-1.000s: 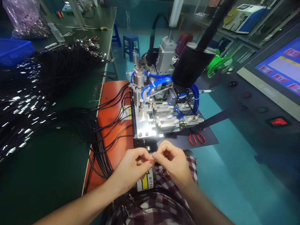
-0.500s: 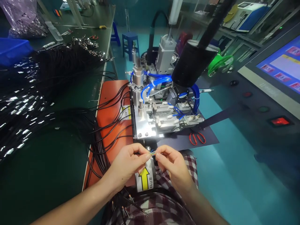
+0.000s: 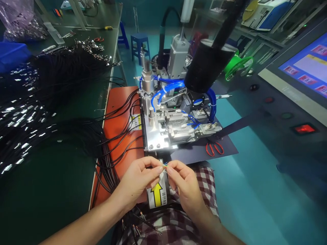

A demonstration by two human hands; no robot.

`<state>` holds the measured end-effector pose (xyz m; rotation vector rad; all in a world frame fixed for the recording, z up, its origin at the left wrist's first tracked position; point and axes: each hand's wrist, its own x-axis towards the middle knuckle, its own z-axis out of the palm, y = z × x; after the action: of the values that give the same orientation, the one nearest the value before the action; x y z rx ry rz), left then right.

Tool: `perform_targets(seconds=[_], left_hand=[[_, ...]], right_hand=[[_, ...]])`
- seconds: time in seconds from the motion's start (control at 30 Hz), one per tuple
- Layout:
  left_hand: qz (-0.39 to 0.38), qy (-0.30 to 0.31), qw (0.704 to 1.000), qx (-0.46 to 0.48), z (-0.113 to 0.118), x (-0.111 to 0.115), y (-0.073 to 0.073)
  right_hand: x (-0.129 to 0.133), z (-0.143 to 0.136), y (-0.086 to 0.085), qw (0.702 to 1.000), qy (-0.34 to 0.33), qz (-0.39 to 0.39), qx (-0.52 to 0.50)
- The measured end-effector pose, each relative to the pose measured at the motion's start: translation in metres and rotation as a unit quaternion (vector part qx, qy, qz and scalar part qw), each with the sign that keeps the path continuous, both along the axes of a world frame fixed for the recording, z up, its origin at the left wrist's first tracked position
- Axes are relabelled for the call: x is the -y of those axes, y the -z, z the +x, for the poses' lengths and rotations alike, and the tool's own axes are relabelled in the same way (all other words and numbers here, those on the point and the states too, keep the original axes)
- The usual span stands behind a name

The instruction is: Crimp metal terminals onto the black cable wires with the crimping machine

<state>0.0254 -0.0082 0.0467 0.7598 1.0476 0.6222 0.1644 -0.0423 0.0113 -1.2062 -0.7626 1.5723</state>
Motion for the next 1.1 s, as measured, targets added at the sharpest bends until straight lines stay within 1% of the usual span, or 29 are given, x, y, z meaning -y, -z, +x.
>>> perform_targets(seconds=[0.17, 0.33, 0.43, 0.57, 0.73, 0.83, 0.9, 1.0, 1.1], left_hand=[[-0.027, -0.028, 0.999, 0.001, 0.002, 0.001, -0.001], [-0.047, -0.001, 0.998, 0.038, -0.001, 0.002, -0.002], [-0.067, 0.001, 0.996, 0.052, -0.001, 0.001, -0.002], [-0.087, -0.013, 0.995, 0.055, 0.002, 0.002, -0.003], [-0.068, -0.035, 0.997, 0.034, 0.003, 0.003, 0.000], [-0.060, -0.042, 0.997, 0.025, 0.003, 0.003, 0.002], [-0.056, -0.040, 0.997, 0.020, 0.003, 0.003, 0.002], [-0.050, -0.031, 0.998, 0.013, 0.003, 0.002, 0.001], [-0.043, -0.025, 0.999, 0.003, 0.004, 0.001, 0.000]], right_hand=[[0.004, -0.006, 0.001, 0.999, 0.009, -0.005, -0.040], [0.005, -0.005, 0.002, 0.999, 0.001, 0.007, -0.049], [0.004, -0.002, 0.002, 0.999, -0.011, 0.026, -0.043], [0.003, -0.002, 0.001, 0.998, -0.024, 0.050, -0.006], [0.005, -0.008, 0.001, 0.996, -0.007, 0.058, 0.074], [0.003, -0.005, -0.001, 0.993, -0.018, 0.061, 0.103], [0.000, 0.001, -0.004, 0.991, -0.026, 0.066, 0.117], [-0.006, 0.009, -0.008, 0.988, -0.015, 0.072, 0.134], [-0.009, 0.010, -0.011, 0.985, -0.014, 0.081, 0.152]])
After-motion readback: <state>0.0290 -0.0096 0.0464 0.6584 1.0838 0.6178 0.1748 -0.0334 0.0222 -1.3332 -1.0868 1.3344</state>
